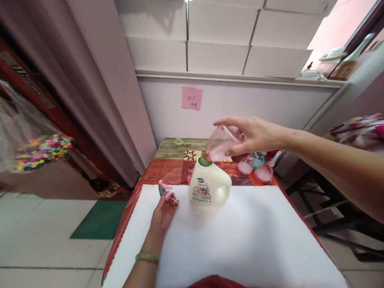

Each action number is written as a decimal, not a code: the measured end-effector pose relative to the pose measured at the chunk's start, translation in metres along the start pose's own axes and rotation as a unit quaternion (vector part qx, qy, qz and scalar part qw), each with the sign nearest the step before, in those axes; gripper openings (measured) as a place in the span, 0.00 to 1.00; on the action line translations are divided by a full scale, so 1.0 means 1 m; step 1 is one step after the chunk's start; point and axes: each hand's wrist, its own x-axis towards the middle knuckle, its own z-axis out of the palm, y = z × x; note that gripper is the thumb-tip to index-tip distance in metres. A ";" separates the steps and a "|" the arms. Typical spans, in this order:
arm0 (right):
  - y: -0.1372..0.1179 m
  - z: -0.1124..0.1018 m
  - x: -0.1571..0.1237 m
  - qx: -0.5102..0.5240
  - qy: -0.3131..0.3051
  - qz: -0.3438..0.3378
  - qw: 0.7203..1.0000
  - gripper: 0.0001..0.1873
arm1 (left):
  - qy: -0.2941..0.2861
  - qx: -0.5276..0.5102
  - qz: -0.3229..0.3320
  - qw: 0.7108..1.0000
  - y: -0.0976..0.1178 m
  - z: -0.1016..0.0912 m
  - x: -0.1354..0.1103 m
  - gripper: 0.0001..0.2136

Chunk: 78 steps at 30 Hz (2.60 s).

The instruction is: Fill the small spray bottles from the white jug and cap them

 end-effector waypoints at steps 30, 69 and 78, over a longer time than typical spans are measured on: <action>0.027 0.161 -0.123 0.563 0.233 0.177 0.773 0.36 | 0.063 -0.056 0.093 0.992 0.028 0.067 -0.027 0.15; -0.047 0.258 -0.157 0.300 0.465 0.026 0.833 0.48 | -0.036 0.058 0.148 0.987 -0.042 0.228 -0.139 0.14; -0.045 0.253 -0.143 0.137 0.554 -0.025 0.821 0.43 | -0.031 0.064 0.145 0.987 -0.055 0.227 -0.145 0.17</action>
